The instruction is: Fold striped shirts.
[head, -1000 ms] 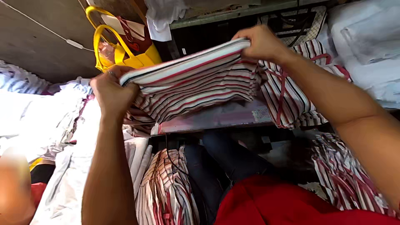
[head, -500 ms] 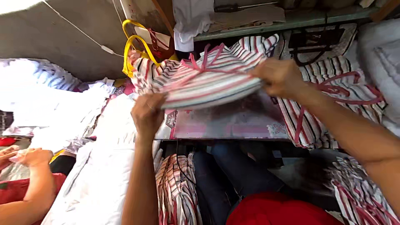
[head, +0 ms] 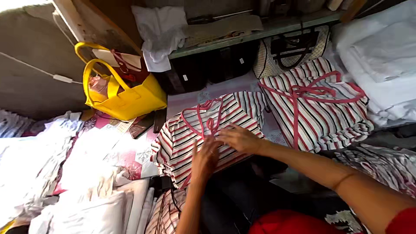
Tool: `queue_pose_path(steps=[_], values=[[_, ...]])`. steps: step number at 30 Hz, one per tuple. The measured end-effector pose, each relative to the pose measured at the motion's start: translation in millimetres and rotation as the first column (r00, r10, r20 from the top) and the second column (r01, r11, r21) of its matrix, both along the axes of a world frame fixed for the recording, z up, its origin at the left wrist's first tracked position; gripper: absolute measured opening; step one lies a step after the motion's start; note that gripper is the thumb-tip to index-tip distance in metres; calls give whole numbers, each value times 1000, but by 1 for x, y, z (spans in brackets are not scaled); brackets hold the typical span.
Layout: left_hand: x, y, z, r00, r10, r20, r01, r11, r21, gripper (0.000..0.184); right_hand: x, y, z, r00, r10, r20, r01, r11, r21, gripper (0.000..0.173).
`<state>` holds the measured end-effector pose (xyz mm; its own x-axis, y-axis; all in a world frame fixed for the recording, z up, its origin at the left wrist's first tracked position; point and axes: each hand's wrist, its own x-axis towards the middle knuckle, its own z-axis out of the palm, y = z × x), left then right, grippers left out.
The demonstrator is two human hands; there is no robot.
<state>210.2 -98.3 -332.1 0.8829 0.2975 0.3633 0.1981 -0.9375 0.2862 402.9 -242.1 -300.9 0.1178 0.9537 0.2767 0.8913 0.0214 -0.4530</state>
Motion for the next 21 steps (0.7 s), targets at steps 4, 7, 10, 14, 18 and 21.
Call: queue_pose_path(steps=[4, 7, 10, 14, 18, 21], values=[[2, 94, 0, 913, 352, -207, -367, 930, -36, 40, 111, -5, -35, 874, -484, -51, 464, 860, -210, 43], [36, 57, 51, 867, 477, -143, -480, 877, 15, 32, 145, -40, -31, 678, -647, -348, 647, 750, -135, 35], [87, -12, 57, 969, 224, 105, -231, 971, 62, 24, 142, -55, -21, 520, -729, -446, 721, 654, -228, 35], [145, -46, 0, 953, -288, -94, 282, 957, -70, 40, 130, -49, -23, 307, -799, -516, 690, 560, -457, 41], [160, -30, -13, 920, -291, -264, 201, 926, -319, 49, 131, -36, -30, 217, -718, -661, 633, 619, -465, 43], [145, -30, 1, 963, -261, -72, 151, 737, -658, 44, 120, -29, -14, 311, -728, -611, 719, 601, -350, 36]])
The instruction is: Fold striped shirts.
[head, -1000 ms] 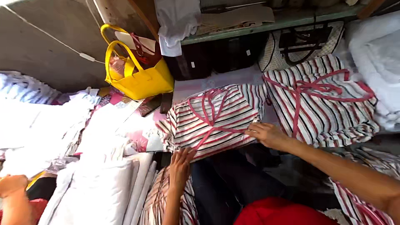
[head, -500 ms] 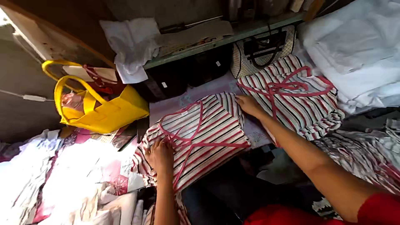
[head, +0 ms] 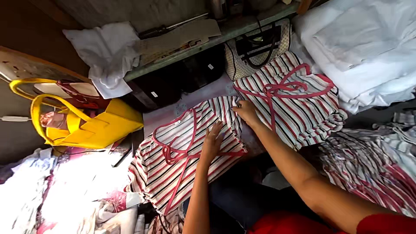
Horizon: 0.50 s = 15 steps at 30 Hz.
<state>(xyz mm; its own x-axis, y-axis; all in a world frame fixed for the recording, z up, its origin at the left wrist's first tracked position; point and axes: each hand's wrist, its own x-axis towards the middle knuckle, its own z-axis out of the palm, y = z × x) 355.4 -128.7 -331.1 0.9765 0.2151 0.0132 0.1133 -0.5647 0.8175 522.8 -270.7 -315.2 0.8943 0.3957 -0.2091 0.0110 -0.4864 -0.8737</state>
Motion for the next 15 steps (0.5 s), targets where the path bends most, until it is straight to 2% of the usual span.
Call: queue_pose_path(steps=[1, 2, 4, 5, 6, 8, 9, 11, 13, 15], values=[[-6, -1, 8, 996, 89, 22, -84, 980, -180, 46, -9, 4, 12, 996, -4, 89, 5, 1000, -11, 35], [-12, -2, 14, 981, 181, 65, -143, 911, -386, 51, -21, 12, 23, 983, 4, 185, -3, 1000, -8, 34], [-18, -2, 22, 934, 332, 134, -138, 680, -720, 72, -59, 33, 33, 916, 44, 398, -62, 998, 32, 29], [-22, -2, 26, 910, 385, 153, -112, 586, -803, 81, -84, 44, 29, 853, 85, 516, -135, 989, 59, 23], [-25, -3, 30, 879, 451, 153, -121, 521, -845, 73, -110, 53, 22, 771, 147, 619, -236, 970, 64, 19], [-32, -7, 30, 763, 644, 65, -266, 403, -876, 28, -152, 60, 8, 625, 302, 720, -433, 902, -3, 21], [-34, -6, 27, 685, 728, -22, -386, 337, -859, 18, -163, 57, 6, 613, 403, 680, -523, 852, -34, 22], [-38, -2, 19, 563, 805, -187, -561, 206, -802, 15, -162, 45, 12, 688, 542, 483, -630, 776, 26, 24], [-43, 3, 13, 559, 802, -209, -560, 180, -808, 18, -140, 29, 19, 775, 434, 459, -522, 850, 78, 25], [-44, 6, 14, 572, 795, -204, -516, 155, -842, 16, -103, 15, 10, 850, 258, 459, -317, 947, 54, 25]])
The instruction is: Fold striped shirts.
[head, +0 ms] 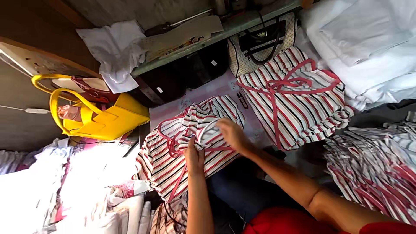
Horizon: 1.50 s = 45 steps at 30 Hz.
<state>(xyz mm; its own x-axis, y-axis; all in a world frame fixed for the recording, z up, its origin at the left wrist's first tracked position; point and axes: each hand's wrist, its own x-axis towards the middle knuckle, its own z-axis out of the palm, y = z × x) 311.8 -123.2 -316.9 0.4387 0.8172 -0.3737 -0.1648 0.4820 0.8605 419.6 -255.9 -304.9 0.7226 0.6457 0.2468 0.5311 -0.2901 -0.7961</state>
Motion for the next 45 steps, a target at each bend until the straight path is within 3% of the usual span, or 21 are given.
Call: queue_pose_path(steps=[2, 4, 5, 7, 10, 11, 13, 15, 18, 20, 22, 24, 26, 28, 31, 34, 36, 38, 39, 42, 45], values=[[1, 0, 1, 999, 31, 18, -31, 999, -11, 16, 41, -11, -15, 976, -162, -148, 149, 984, -94, 34], [5, -4, 1, 990, 138, -36, -134, 986, 103, 21, 70, -15, -28, 910, -237, -340, 178, 965, -195, 48], [5, -8, 0, 977, 199, -76, -177, 958, 228, 36, 78, -15, -33, 873, -250, -419, 171, 961, -219, 49], [-5, -10, -2, 955, 239, -176, -104, 824, 557, 69, 80, -12, -36, 843, -249, -476, 165, 963, -212, 42], [-16, -9, 5, 876, 324, -358, 186, 459, 869, 46, 70, -6, -32, 903, -274, -331, 234, 960, -155, 32], [-16, -8, 9, 840, 292, -457, 331, 392, 858, 43, 65, -3, -28, 923, -292, -251, 267, 955, -129, 28], [-13, -4, 14, 713, 202, -671, 583, 361, 728, 40, 52, 3, -21, 944, -303, -127, 299, 953, -52, 24], [-13, 1, 13, 707, 230, -669, 596, 315, 738, 19, 41, 8, -12, 959, -276, -69, 279, 959, 45, 22], [-17, 18, 24, 826, 324, -461, 397, 244, 885, 17, 21, 21, 2, 990, -138, 13, 133, 972, 191, 19], [-17, 28, 22, 841, 320, -436, 341, 311, 887, 20, -4, 35, -5, 984, 51, 169, -84, 976, 198, 17], [-20, 35, 13, 790, 244, -563, 384, 520, 763, 27, -25, 45, -16, 896, 341, 285, -355, 935, -1, 19], [-26, 37, 4, 776, 150, -613, 348, 709, 614, 25, -32, 45, -16, 777, 609, 160, -571, 789, -229, 28], [-32, 34, 0, 843, 121, -525, 227, 805, 549, 22, -30, 37, -17, 757, 645, 109, -631, 764, -138, 26], [-37, 27, 7, 908, 103, -406, 139, 841, 523, 26, -25, 24, -10, 846, 531, 45, -533, 844, 66, 23], [-38, 22, 18, 939, 124, -319, 101, 789, 605, 26, -4, 8, -1, 997, 75, -30, -71, 990, 122, 24], [-36, 14, 24, 944, 175, -280, 92, 675, 732, 29, 35, -5, -2, 953, -198, -232, 215, 975, 52, 46], [-34, 8, 22, 944, 142, -298, 156, 603, 782, 33, 54, -5, -11, 862, -168, -479, 212, 977, 38, 55], [-32, 7, 15, 916, 62, -397, 310, 521, 795, 34, 64, 2, -14, 740, -99, -665, 182, 982, 58, 35], [-31, 9, 13, 871, 30, -490, 417, 483, 770, 33, 66, 6, -10, 733, -74, -676, 178, 980, 86, 26], [-39, 12, 7, 743, 64, -666, 589, 410, 696, 23, 60, 14, 6, 891, -40, -453, 132, 976, 174, 19], [-47, 6, 7, 794, 124, -595, 534, 325, 780, 23, 56, 19, 6, 939, -136, -316, 164, 985, 62, 33]])
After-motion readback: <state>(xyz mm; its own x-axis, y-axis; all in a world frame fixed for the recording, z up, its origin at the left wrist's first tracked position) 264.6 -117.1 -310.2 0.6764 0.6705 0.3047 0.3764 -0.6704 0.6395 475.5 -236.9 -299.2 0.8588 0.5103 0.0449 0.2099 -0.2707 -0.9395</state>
